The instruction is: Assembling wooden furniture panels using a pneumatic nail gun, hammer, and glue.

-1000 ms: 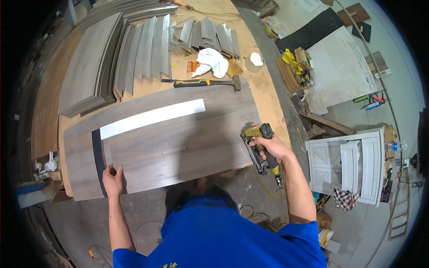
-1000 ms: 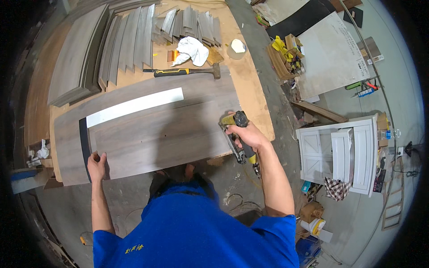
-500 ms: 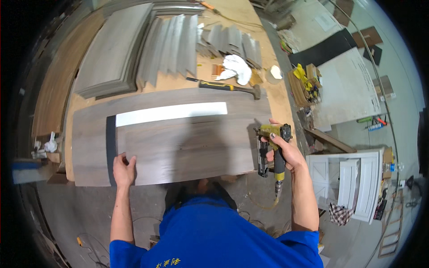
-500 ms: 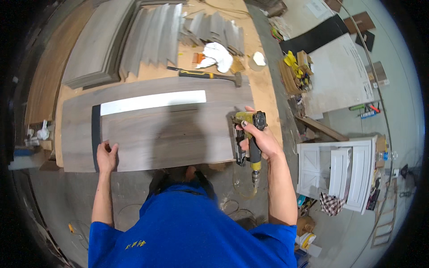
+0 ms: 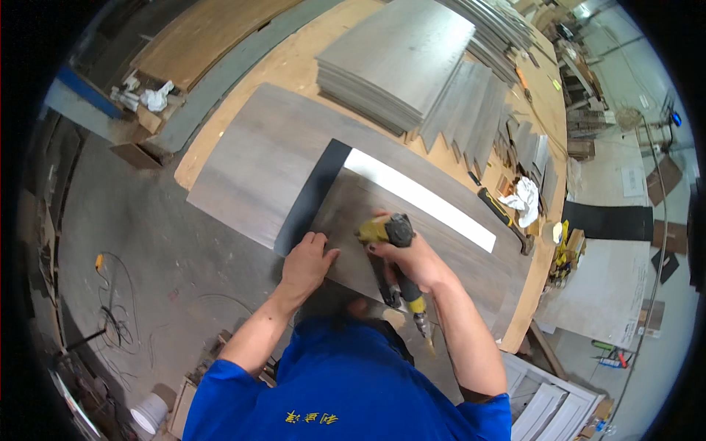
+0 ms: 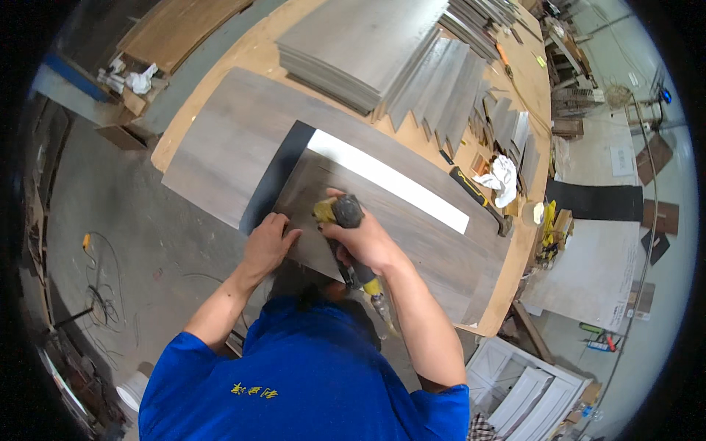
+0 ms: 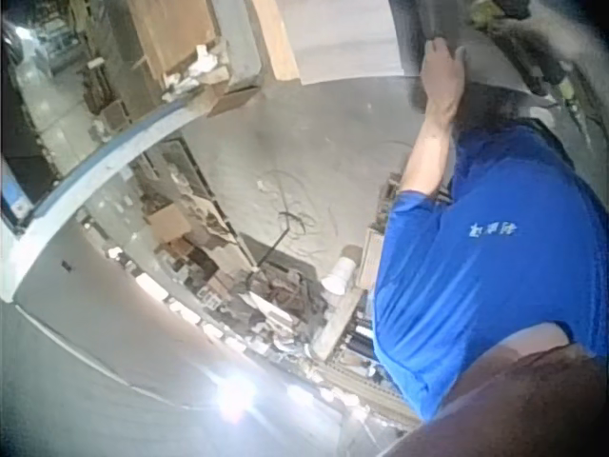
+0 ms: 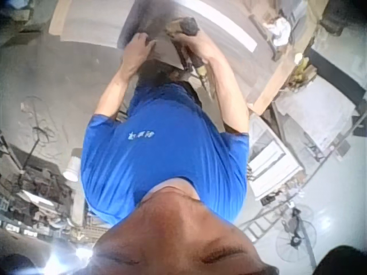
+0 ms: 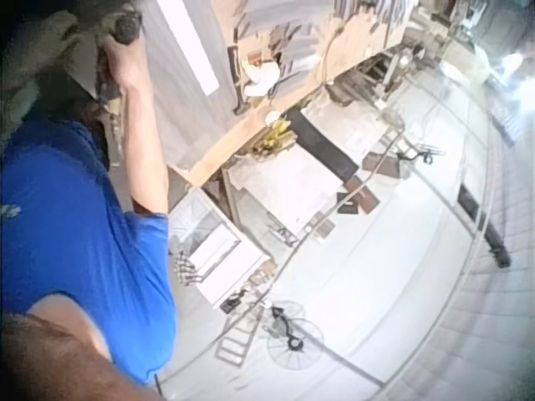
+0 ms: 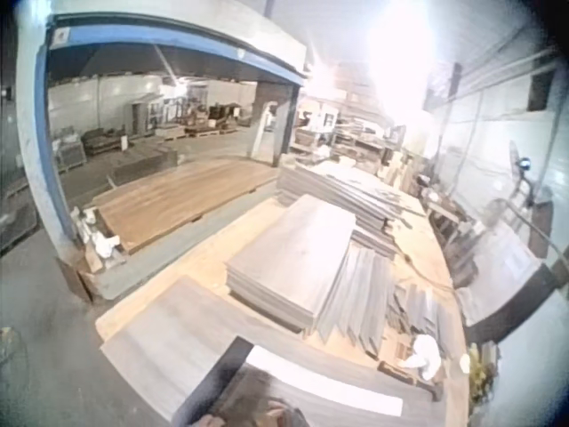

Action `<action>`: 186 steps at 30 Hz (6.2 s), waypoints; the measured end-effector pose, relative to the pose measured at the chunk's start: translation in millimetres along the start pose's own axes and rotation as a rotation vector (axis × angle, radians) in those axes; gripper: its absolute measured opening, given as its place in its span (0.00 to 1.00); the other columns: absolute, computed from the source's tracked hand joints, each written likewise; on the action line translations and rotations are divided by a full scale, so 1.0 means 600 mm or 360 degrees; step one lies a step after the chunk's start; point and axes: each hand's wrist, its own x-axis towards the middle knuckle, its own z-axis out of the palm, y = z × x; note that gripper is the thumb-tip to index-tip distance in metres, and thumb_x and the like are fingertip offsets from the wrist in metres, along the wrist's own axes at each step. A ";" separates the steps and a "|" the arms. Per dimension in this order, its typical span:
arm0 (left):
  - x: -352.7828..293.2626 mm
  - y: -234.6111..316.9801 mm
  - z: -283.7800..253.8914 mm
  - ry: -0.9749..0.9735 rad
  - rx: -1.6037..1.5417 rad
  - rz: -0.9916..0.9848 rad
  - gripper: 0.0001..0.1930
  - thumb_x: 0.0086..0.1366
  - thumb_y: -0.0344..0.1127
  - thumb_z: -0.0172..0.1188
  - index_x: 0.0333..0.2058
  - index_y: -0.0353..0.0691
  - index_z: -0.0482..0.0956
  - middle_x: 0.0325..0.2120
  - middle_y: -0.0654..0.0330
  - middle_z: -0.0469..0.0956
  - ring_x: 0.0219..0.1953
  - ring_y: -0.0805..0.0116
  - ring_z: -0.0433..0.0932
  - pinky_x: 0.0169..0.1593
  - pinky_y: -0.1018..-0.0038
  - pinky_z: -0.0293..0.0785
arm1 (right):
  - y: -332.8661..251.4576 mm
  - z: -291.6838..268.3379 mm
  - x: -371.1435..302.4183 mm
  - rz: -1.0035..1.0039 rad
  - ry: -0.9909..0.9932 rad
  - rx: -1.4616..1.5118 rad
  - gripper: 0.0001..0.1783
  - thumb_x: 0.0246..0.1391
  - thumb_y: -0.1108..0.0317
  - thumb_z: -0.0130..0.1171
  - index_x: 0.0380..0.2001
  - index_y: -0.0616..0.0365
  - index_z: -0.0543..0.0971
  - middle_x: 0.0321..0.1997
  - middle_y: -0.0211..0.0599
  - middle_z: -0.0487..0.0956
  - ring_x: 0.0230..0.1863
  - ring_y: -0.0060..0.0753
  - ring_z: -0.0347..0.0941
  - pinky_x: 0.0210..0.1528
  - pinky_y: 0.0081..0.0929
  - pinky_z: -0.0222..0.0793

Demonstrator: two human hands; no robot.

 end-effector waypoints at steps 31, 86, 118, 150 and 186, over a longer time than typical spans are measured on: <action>0.013 -0.009 0.006 0.0019 -0.0022 0.0111 0.15 0.61 0.40 0.64 0.38 0.34 0.75 0.37 0.47 0.76 0.38 0.45 0.77 0.41 0.57 0.74 | 0.161 -0.248 -0.291 0.0101 0.1197 -0.0470 0.46 0.46 0.78 0.58 0.70 0.50 0.57 0.31 0.30 0.74 0.22 0.22 0.70 0.24 0.23 0.68; -0.042 0.181 -0.076 0.0608 -0.1044 -0.0336 0.17 0.69 0.49 0.58 0.41 0.40 0.79 0.27 0.66 0.74 0.34 0.74 0.74 0.39 0.71 0.77 | 0.344 -0.395 -0.461 -0.0691 0.1989 0.0006 0.21 0.69 0.65 0.45 0.57 0.66 0.75 0.46 0.31 0.79 0.43 0.20 0.72 0.43 0.20 0.66; 0.008 0.110 -0.123 0.0836 -0.0676 -0.0217 0.22 0.72 0.47 0.53 0.53 0.35 0.75 0.48 0.58 0.78 0.51 0.65 0.76 0.56 0.65 0.70 | 0.296 -0.387 -0.454 -0.0853 0.1807 -0.0465 0.20 0.64 0.67 0.46 0.55 0.65 0.76 0.45 0.46 0.78 0.48 0.40 0.75 0.54 0.29 0.66; -0.055 0.561 0.191 0.0307 0.0442 0.1620 0.24 0.49 0.26 0.63 0.46 0.54 0.82 0.46 0.62 0.79 0.48 0.62 0.76 0.57 0.60 0.63 | 0.273 -0.680 -0.071 -0.0575 0.1567 0.1220 0.10 0.53 0.66 0.61 0.33 0.61 0.76 0.31 0.36 0.78 0.29 0.30 0.79 0.27 0.26 0.78; -0.062 0.567 0.199 0.0284 0.0525 0.1514 0.21 0.48 0.30 0.58 0.42 0.56 0.83 0.43 0.63 0.79 0.44 0.63 0.76 0.53 0.60 0.61 | 0.362 -0.965 -0.256 0.0143 0.1717 -0.1659 0.23 0.55 0.57 0.56 0.54 0.46 0.75 0.59 0.36 0.70 0.63 0.46 0.63 0.64 0.48 0.57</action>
